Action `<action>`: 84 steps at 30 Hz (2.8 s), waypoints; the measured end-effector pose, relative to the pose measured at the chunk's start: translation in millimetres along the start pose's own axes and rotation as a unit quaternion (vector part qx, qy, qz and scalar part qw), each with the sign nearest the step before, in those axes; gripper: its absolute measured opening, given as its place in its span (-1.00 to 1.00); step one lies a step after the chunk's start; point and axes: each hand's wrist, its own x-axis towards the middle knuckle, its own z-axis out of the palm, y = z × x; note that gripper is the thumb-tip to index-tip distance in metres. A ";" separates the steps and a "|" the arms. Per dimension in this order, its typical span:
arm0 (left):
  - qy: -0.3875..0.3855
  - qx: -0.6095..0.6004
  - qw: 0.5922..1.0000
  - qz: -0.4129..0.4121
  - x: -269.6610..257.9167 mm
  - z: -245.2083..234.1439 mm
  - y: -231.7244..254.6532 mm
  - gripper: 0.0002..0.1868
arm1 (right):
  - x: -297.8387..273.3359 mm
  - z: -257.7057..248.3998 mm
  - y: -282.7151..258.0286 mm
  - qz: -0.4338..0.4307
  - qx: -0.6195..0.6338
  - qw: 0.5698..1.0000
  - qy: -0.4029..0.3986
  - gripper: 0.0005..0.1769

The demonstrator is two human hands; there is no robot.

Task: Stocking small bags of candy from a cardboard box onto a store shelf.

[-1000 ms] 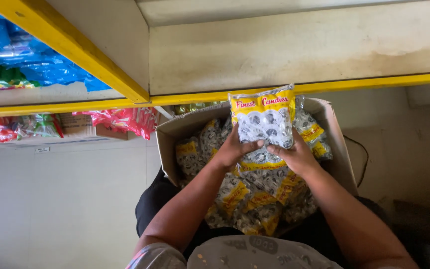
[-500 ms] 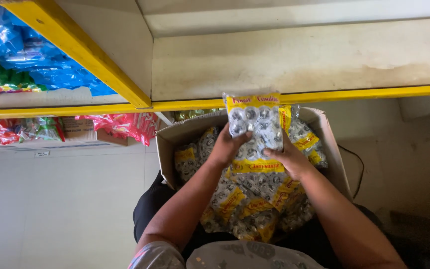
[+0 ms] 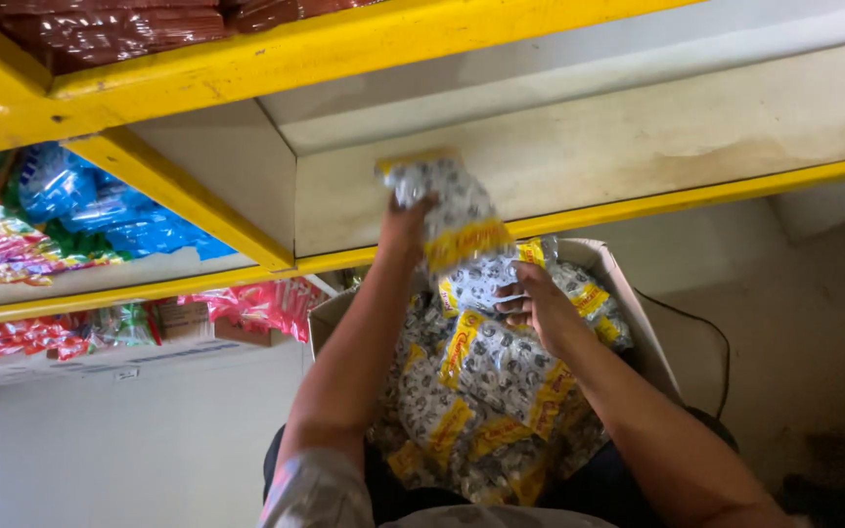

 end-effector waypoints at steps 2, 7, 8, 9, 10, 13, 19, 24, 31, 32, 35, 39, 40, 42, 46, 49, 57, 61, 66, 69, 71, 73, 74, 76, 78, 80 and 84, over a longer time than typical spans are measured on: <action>-0.014 0.050 0.997 0.048 45.5 4.2 -2.5 -0.41 | -12.4 8.1 -6.6 -0.003 -0.062 0.998 -0.010 -0.37; -0.075 0.211 0.963 0.152 125.4 -19.4 -12.9 -0.49 | -31.1 23.3 -15.0 -0.005 -0.186 0.982 -0.038 -0.35; -0.034 0.313 0.938 0.146 128.9 -24.1 -13.6 -0.47 | -35.0 23.5 -16.2 -0.039 -0.273 0.959 -0.059 -0.33; 0.008 0.411 0.901 0.138 133.4 -29.0 -14.5 -0.46 | -37.8 23.7 -17.3 -0.074 -0.358 0.927 -0.079 -0.30; 0.005 0.413 0.900 0.138 123.5 -21.4 -13.8 -0.46 | -49.3 29.9 -25.0 -0.074 -0.356 0.928 -0.078 -0.30; 0.096 0.594 0.770 0.214 78.4 12.6 -2.1 -0.32 | -58.4 32.6 -22.0 -0.026 -0.552 0.827 -0.101 -0.26; -0.028 0.774 0.608 0.173 22.9 64.3 -5.8 -0.10 | -52.9 31.9 -4.3 0.019 -0.694 0.706 -0.138 -0.29; -0.041 0.770 0.603 0.203 14.2 59.2 -0.9 -0.10 | -42.4 29.6 13.7 0.053 -0.726 0.672 -0.135 -0.21; -0.001 0.794 0.581 0.181 2.5 50.4 -11.4 -0.09 | -45.3 36.8 25.6 0.051 -0.789 0.600 -0.118 0.02; 0.004 0.773 0.592 0.229 11.8 48.1 -14.3 -0.09 | -45.7 39.8 14.6 0.090 -0.746 0.651 -0.105 0.07; -0.016 0.748 0.612 0.255 12.4 49.3 -8.1 -0.08 | -8.7 7.7 46.1 0.049 -0.733 0.673 -0.091 0.07; -0.061 0.702 0.633 0.319 21.8 12.7 -52.0 -0.17 | -16.7 11.1 41.2 0.011 -0.723 0.687 -0.070 0.01; -0.058 0.704 0.633 0.317 6.8 8.5 -55.0 -0.17 | -17.2 11.7 39.2 0.010 -0.723 0.687 -0.073 0.01; -0.082 0.730 0.587 0.340 -26.6 -0.7 -59.6 -0.08 | -21.4 14.9 35.5 0.022 -0.738 0.671 -0.068 0.06; -0.173 0.794 0.533 0.238 -118.0 -45.2 -103.5 -0.24 | 7.0 -20.8 82.3 -0.149 -0.722 0.670 -0.091 0.00; -0.202 0.718 0.665 0.043 -146.6 -92.6 -177.0 -0.06 | -4.9 5.9 54.4 -0.094 -0.744 0.655 -0.096 0.12; -0.115 0.619 0.770 -0.101 -155.2 -87.9 -154.8 0.23 | -17.4 18.9 26.0 0.070 -0.723 0.681 -0.095 0.04; -0.184 0.605 0.756 -0.170 -145.2 -99.9 -182.3 -0.07 | -17.5 25.4 18.7 0.123 -0.719 0.677 -0.099 0.04; -0.148 0.464 0.864 -0.129 -161.8 -74.6 -156.9 -0.14 | 5.3 -6.7 11.1 0.108 -0.660 0.734 -0.115 -0.03; -0.176 0.459 0.870 0.037 -154.1 -71.0 -156.3 0.04 | 6.9 -27.7 -1.4 -0.043 -0.596 0.784 -0.168 0.22; -0.181 0.405 0.893 0.081 -147.4 -68.4 -147.4 -0.02 | -0.4 -28.6 -8.2 -0.070 -0.555 0.811 -0.169 0.20; -0.184 0.347 0.911 0.127 -146.4 -63.1 -125.2 -0.07 | -1.7 -24.0 -5.3 -0.098 -0.515 0.834 -0.173 0.18; -0.146 0.247 0.957 0.042 -149.7 -59.6 -106.5 -0.10 | 0.2 -18.2 0.2 -0.091 -0.489 0.858 -0.124 0.10; -0.106 0.139 0.984 -0.041 -149.0 -59.8 -91.1 -0.13 | -3.1 -2.2 4.8 -0.086 -0.465 0.878 -0.078 0.03; -0.005 0.017 0.999 0.031 -139.2 -66.4 -95.5 -0.27 | -12.5 19.6 2.3 -0.100 -0.330 0.937 -0.062 -0.11; 0.007 -0.020 1.000 0.010 -140.8 -65.2 -92.0 -0.22 | -10.4 17.4 9.6 -0.136 -0.219 0.961 -0.098 -0.16; -0.090 0.071 0.991 -0.074 -163.5 -56.3 -88.1 -0.15 | -17.0 13.3 10.0 -0.192 -0.031 0.973 -0.121 -0.30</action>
